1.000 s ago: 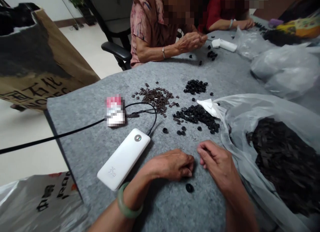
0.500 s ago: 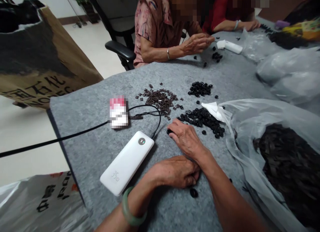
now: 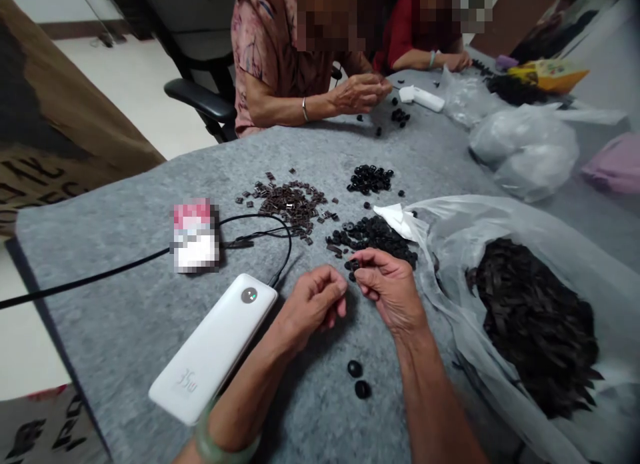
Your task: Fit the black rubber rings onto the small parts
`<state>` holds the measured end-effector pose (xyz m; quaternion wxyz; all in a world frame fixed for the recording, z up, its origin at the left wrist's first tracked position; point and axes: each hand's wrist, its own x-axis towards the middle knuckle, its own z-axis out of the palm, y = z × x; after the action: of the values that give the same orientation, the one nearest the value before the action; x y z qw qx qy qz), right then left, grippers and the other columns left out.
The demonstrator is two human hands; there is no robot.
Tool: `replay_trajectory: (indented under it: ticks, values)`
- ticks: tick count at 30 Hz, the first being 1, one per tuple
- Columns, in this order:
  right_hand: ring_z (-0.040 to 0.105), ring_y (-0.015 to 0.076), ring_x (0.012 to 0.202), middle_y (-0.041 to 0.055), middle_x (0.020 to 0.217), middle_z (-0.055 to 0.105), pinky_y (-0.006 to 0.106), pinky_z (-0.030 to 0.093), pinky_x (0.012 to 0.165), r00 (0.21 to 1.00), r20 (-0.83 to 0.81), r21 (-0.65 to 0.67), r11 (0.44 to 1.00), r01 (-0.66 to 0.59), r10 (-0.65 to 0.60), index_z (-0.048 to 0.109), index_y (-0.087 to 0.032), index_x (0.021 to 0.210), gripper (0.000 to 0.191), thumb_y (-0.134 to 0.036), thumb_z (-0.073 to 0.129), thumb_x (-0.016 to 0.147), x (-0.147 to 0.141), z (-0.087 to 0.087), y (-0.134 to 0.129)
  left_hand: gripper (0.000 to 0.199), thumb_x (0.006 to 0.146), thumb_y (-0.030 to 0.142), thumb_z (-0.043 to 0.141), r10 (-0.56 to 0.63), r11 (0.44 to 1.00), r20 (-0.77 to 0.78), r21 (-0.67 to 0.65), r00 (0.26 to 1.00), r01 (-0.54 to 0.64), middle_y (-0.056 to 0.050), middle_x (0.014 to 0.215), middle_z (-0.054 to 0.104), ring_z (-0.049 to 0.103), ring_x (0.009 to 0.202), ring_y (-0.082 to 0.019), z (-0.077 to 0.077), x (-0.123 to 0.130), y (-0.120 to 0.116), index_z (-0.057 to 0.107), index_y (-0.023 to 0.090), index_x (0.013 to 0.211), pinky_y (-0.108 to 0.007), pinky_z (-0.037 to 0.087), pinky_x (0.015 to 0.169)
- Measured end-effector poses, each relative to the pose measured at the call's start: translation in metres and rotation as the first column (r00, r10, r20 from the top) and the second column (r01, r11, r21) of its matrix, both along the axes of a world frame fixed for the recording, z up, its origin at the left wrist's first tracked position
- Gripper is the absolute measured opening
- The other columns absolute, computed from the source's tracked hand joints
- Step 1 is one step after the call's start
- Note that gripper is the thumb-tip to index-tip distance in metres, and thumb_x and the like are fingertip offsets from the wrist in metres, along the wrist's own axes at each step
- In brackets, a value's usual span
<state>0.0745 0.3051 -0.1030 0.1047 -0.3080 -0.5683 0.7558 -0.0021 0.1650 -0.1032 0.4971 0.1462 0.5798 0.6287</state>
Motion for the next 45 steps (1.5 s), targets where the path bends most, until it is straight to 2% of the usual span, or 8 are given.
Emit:
replay_trajectory:
  ticks: [4, 9, 13, 19, 23, 25, 28, 45]
  values:
    - [0.045, -0.0009, 0.058, 0.0001, 0.083, 0.061, 0.011, 0.035, 0.048, 0.998, -0.058, 0.159, 0.987, -0.019, 0.029, 0.072, -0.013, 0.094, 0.033, -0.034, 0.077, 0.069, 0.003, -0.006, -0.005, 0.04, 0.08, 0.047, 0.072, 0.222, 0.973, 0.033, 0.06, 0.974, -0.224, 0.002, 0.073, 0.061, 0.052, 0.05, -0.008, 0.002, 0.002, 0.004, 0.058, 0.017, 0.101, -0.017, 0.04, 0.042]
    - [0.055, 0.0017, 0.076, 0.0017, 0.09, 0.062, 0.009, 0.044, 0.066, 0.993, -0.08, 0.51, 0.86, -0.036, 0.09, 0.077, -0.017, 0.094, 0.016, -0.02, 0.069, 0.08, 0.006, -0.007, -0.013, 0.039, 0.077, 0.044, 0.076, 0.266, 0.96, 0.063, 0.07, 0.962, -0.271, 0.001, 0.069, 0.059, 0.051, 0.053, -0.007, -0.001, 0.002, 0.004, 0.066, 0.011, 0.096, -0.018, 0.044, 0.045]
    - [0.055, 0.0024, 0.076, 0.0034, 0.093, 0.064, 0.01, 0.046, 0.068, 0.99, -0.057, 0.593, 0.802, -0.069, 0.128, 0.075, -0.016, 0.094, 0.014, -0.02, 0.065, 0.085, 0.007, -0.007, -0.016, 0.037, 0.073, 0.042, 0.08, 0.259, 0.963, 0.095, 0.049, 0.961, -0.264, 0.001, 0.066, 0.058, 0.049, 0.05, -0.006, -0.003, 0.001, 0.005, 0.066, 0.011, 0.085, -0.018, 0.041, 0.043]
    - [0.057, 0.0033, 0.077, 0.004, 0.096, 0.064, 0.011, 0.046, 0.064, 0.986, -0.106, 0.517, 0.854, -0.057, 0.129, 0.073, -0.016, 0.101, 0.021, -0.029, 0.064, 0.088, 0.011, -0.013, -0.011, 0.039, 0.063, 0.036, 0.086, 0.317, 0.943, 0.183, 0.04, 0.931, -0.329, 0.001, 0.068, 0.061, 0.053, 0.052, -0.006, -0.002, -0.001, 0.006, 0.063, 0.012, 0.083, -0.018, 0.044, 0.045]
    - [0.047, 0.0005, 0.057, 0.0001, 0.078, 0.059, 0.012, 0.037, 0.052, 0.979, -0.098, 0.39, 0.898, 0.204, -0.18, 0.07, -0.013, 0.097, 0.028, -0.037, 0.061, 0.086, 0.014, -0.02, -0.001, 0.034, 0.065, 0.033, 0.082, 0.354, 0.933, 0.11, 0.03, 0.929, -0.359, 0.002, 0.063, 0.059, 0.05, 0.049, -0.007, 0.0, -0.001, 0.006, 0.058, 0.015, 0.08, -0.019, 0.045, 0.045]
    - [0.045, 0.0014, 0.053, -0.0023, 0.067, 0.054, 0.013, 0.035, 0.049, 0.938, -0.094, 0.332, 0.878, 0.345, -0.333, 0.067, -0.012, 0.095, 0.032, -0.041, 0.064, 0.081, 0.014, -0.025, 0.004, 0.031, 0.065, 0.032, 0.08, 0.362, 0.929, 0.097, 0.039, 0.927, -0.367, 0.003, 0.062, 0.057, 0.049, 0.049, -0.007, 0.001, 0.0, 0.005, 0.057, 0.016, 0.078, -0.019, 0.044, 0.044]
    - [0.045, 0.0027, 0.052, -0.0035, 0.063, 0.052, 0.014, 0.032, 0.047, 0.893, -0.083, 0.272, 0.852, 0.447, -0.442, 0.065, -0.011, 0.095, 0.039, -0.045, 0.068, 0.075, 0.013, -0.03, 0.008, 0.03, 0.065, 0.032, 0.079, 0.376, 0.924, 0.101, 0.04, 0.921, -0.381, 0.004, 0.061, 0.056, 0.047, 0.049, -0.006, 0.004, 0.001, 0.005, 0.056, 0.016, 0.076, -0.018, 0.042, 0.043]
    - [0.046, 0.0037, 0.057, 0.0003, 0.074, 0.06, 0.016, 0.035, 0.052, 0.901, -0.032, 0.351, 0.839, 0.415, -0.433, 0.066, -0.011, 0.102, 0.045, -0.049, 0.066, 0.078, 0.012, -0.043, -0.003, 0.034, 0.064, 0.036, 0.078, 0.399, 0.913, 0.177, 0.017, 0.9, -0.408, 0.006, 0.058, 0.053, 0.039, 0.046, -0.005, 0.006, 0.002, 0.005, 0.053, 0.017, 0.076, -0.018, 0.037, 0.041]
